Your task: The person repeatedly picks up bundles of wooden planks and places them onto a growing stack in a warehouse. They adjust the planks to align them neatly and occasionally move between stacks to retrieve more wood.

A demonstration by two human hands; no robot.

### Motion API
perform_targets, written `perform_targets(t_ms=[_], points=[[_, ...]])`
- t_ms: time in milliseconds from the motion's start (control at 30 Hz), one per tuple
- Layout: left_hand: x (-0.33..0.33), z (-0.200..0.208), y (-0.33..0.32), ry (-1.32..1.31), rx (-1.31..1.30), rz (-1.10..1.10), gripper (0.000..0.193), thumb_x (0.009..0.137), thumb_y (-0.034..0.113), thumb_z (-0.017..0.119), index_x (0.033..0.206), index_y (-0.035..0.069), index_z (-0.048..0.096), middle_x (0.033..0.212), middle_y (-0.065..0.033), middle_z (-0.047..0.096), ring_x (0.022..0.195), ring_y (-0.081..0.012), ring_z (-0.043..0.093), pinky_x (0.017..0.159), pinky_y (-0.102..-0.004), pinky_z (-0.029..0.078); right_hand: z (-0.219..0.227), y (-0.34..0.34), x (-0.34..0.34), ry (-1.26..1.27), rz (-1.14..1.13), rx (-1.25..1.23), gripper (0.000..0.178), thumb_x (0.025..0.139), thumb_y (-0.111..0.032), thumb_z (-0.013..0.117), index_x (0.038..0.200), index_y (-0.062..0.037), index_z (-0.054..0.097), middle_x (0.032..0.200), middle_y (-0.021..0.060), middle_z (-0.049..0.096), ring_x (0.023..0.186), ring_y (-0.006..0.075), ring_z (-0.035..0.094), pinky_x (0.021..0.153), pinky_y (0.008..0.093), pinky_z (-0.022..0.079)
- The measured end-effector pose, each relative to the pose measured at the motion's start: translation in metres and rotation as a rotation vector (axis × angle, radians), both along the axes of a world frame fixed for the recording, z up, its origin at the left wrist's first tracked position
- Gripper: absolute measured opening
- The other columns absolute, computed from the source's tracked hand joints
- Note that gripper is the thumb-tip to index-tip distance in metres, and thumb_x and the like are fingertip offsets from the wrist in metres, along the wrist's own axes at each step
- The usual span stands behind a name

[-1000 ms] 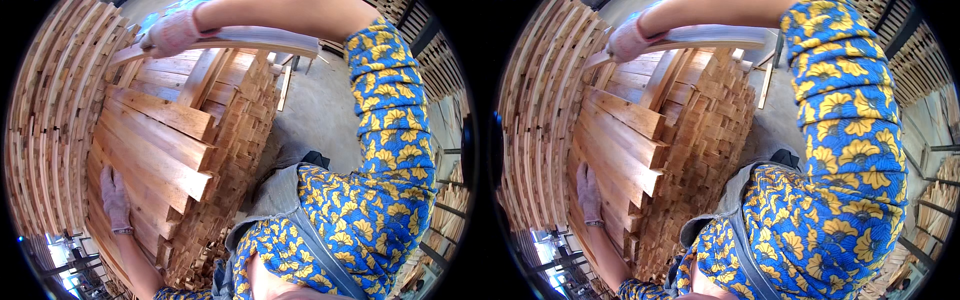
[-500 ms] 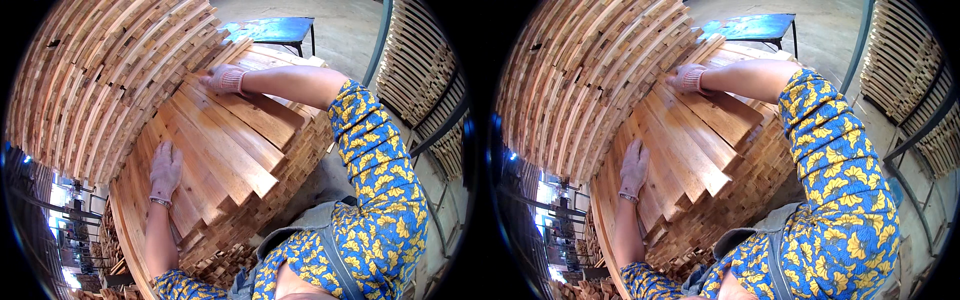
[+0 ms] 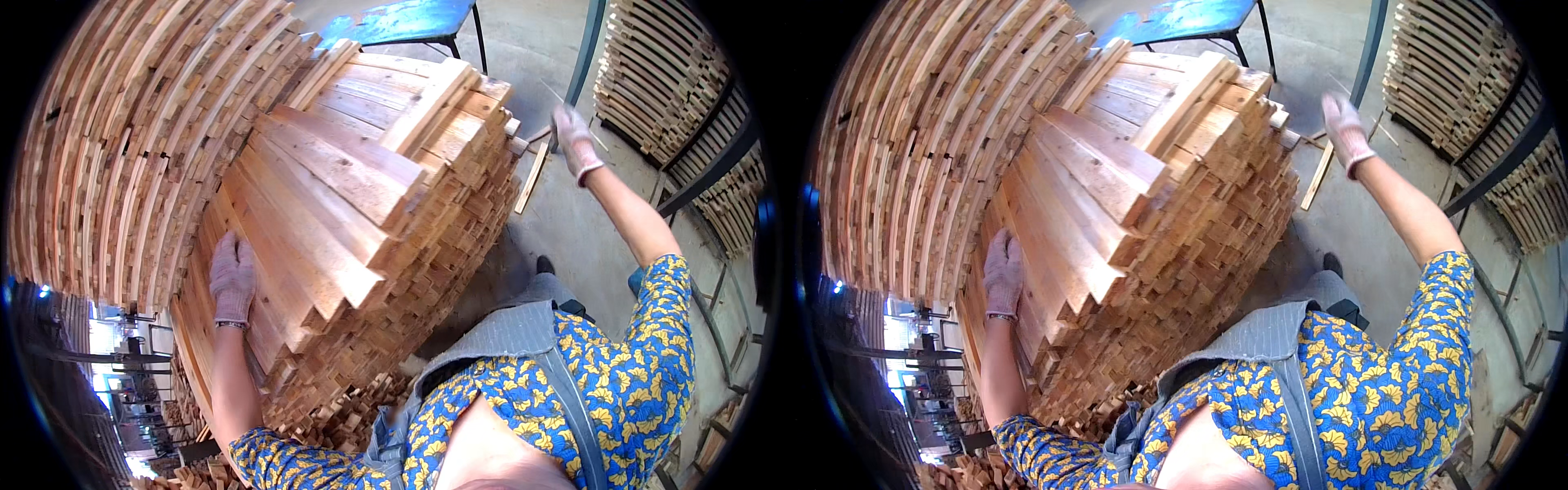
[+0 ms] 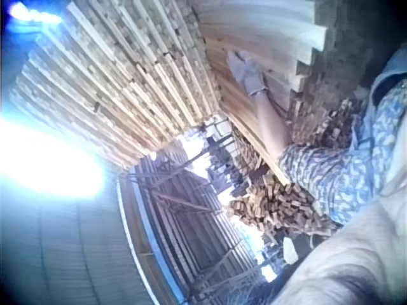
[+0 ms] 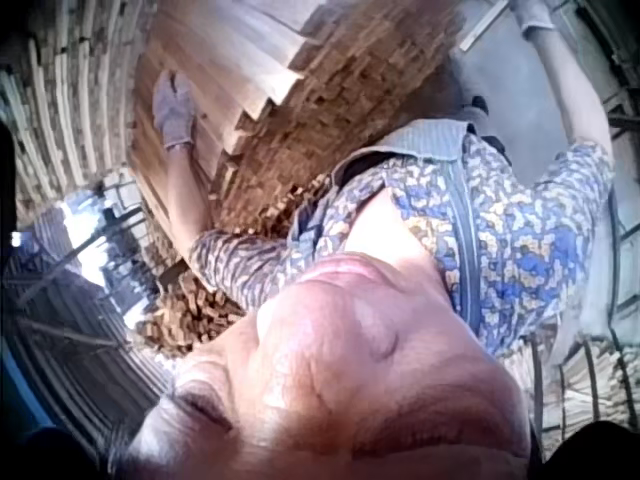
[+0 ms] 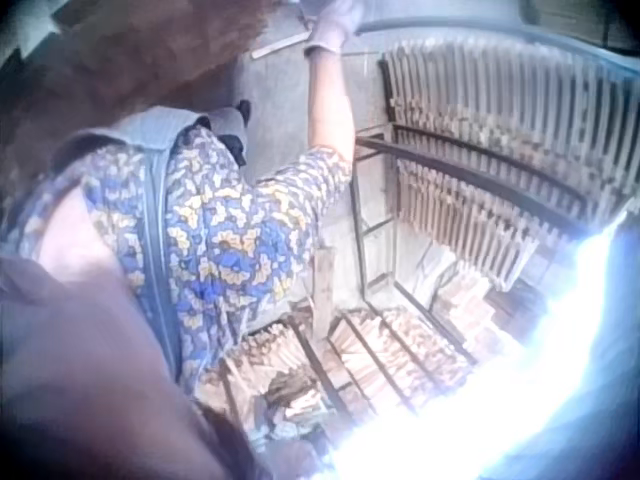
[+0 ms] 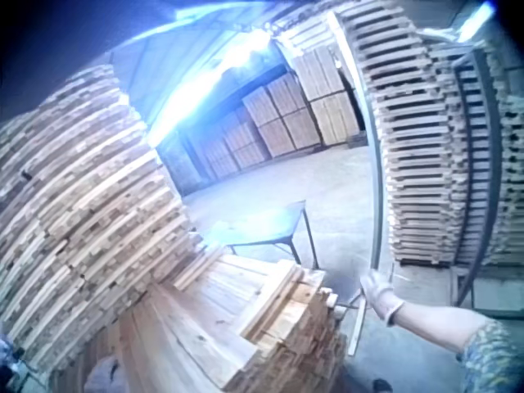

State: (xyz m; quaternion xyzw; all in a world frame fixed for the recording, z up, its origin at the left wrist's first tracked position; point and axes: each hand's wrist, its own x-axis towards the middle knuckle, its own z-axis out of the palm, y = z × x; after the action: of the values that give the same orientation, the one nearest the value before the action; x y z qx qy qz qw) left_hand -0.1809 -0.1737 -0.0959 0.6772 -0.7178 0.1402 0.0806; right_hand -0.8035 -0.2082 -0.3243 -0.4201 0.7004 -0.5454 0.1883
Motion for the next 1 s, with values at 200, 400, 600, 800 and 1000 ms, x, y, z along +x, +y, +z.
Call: perform_targets(t_ms=[200,400,600,800,1000], points=[[-0.108,0.047,0.037,-0.154,0.024,0.217,0.043,0.096,0.024,0.047,0.131,-0.001,0.051,0.131,-0.0204,0.054,0.12,-0.0311,0.054,0.101,-0.0387,0.042,-0.252,0.042,-0.047,0.066,0.398,0.818,0.044,0.092,-0.035,0.046,0.109,0.0022,0.062,0.105,0.0258,0.065,0.099,0.0392,0.063,0.086,0.0454,0.049],[-0.333,0.029,0.084,0.41,-0.888,0.003,0.038,0.098,0.018,0.044,0.121,-0.01,0.056,0.115,-0.0242,0.062,0.11,-0.0308,0.061,0.103,-0.0411,0.047,-0.29,0.08,-0.083,0.161,0.872,1.055,0.038,0.088,-0.028,0.045,0.098,-0.0001,0.068,0.096,0.0234,0.068,0.092,0.0363,0.065,0.079,0.0464,0.05],[-0.486,-0.156,0.036,0.054,-0.046,-0.59,0.047,0.085,0.016,0.062,0.13,0.01,0.049,0.141,-0.0221,0.041,0.129,-0.049,0.038,0.102,-0.0642,0.033,-0.339,-0.017,-0.168,0.327,1.028,1.086,0.048,0.084,-0.039,0.051,0.11,-0.0016,0.067,0.114,0.0243,0.064,0.109,0.0403,0.06,0.094,0.0474,0.046],[-0.552,-0.317,-0.002,-0.156,0.114,-0.041,0.061,0.089,0.032,0.061,0.142,0.012,0.037,0.14,-0.0261,0.037,0.124,-0.0536,0.037,0.101,-0.0655,0.033,-0.39,-0.102,-0.218,-0.175,0.531,1.169,0.054,0.085,-0.038,0.054,0.126,-0.0038,0.058,0.128,0.0212,0.058,0.121,0.0381,0.054,0.098,0.0442,0.046],[-0.522,-0.384,-0.021,-0.345,0.205,0.018,0.06,0.089,0.032,0.061,0.141,0.012,0.039,0.137,-0.0253,0.04,0.119,-0.0505,0.04,0.097,-0.0624,0.036,-0.518,-0.1,-0.216,-0.257,0.343,1.305,0.062,0.087,-0.046,0.054,0.133,-0.0042,0.052,0.13,0.0249,0.055,0.123,0.0385,0.052,0.101,0.0429,0.043]])
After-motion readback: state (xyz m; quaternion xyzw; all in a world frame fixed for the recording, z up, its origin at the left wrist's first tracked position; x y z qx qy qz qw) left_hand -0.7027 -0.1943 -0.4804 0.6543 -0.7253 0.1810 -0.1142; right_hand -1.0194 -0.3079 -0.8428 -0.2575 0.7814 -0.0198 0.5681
